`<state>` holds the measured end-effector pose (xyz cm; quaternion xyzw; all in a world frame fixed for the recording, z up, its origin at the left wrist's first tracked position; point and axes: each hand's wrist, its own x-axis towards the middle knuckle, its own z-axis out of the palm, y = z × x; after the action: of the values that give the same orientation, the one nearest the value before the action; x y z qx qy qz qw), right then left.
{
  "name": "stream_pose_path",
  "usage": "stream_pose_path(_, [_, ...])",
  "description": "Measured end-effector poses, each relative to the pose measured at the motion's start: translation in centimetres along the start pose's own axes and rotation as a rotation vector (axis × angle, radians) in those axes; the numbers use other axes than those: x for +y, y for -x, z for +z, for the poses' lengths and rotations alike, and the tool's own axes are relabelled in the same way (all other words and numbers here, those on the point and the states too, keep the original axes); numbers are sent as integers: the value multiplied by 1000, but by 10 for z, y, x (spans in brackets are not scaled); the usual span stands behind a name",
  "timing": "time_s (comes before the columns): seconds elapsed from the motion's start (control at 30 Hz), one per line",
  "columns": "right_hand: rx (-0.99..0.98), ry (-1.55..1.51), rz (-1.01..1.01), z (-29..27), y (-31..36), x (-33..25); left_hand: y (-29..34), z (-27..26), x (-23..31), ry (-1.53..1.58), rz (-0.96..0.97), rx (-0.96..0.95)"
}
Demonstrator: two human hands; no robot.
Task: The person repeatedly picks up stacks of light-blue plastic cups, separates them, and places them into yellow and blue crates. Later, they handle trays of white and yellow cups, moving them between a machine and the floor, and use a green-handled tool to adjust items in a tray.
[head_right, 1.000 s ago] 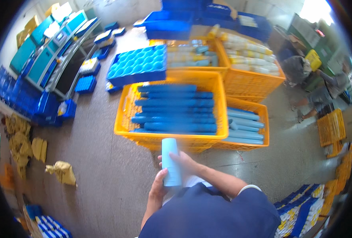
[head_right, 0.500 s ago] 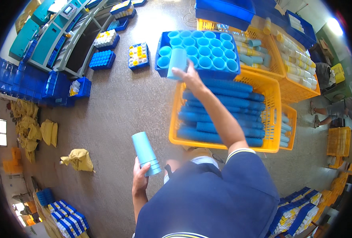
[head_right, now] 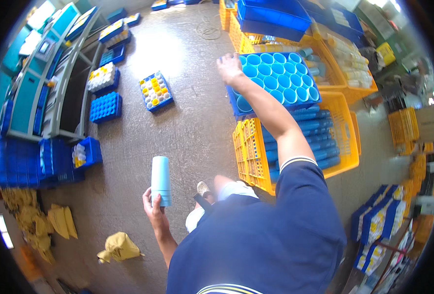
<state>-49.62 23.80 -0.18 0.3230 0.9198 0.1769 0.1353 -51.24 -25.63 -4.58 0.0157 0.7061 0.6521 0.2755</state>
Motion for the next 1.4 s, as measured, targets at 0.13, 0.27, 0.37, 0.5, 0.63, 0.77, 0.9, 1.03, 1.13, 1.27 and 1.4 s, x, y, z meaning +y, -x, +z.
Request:
stream_pose_path(0.13, [490,-488,-667,-41,60,-62,-79,11,46,99,-25,-302])
stream_pose_path(0.27, [528,-531,-854,-56,93,-102,-146,65,79,370,-41,-734])
stream_pose_path(0.37, [530,-577,-652,-57,77,-86,-189,104,114,8,131,-808])
stream_pose_path(0.5, [603,-590,-472,-54,46,-68,-227,153,157,-485,424,-551])
stream_pose_path(0.63, [480,-378,-3,-37,12,-17,-284,163,190,-585,767,-236])
stream_pose_path(0.77, [594,-720,513,-17,15,80,-397,112,235,-146,649,-157])
stream_pose_path(0.9, [570,-1424,816,23,-13,52,-495,133,201,-62,210,-260])
stream_pose_path(1.03, [558,-1075,920,48,-46,2,-531,217,157,42,-128,-601])
stream_pose_path(1.13, [473,-600,825,32,-55,-6,-515,273,158,20,-186,-855])
stream_pose_path(1.27, [426,-735,731,-22,-51,-29,-481,322,182,-349,73,-1165])
stream_pose_path(1.4, [434,-716,464,-49,-47,-47,-448,359,182,-542,-453,-1566])
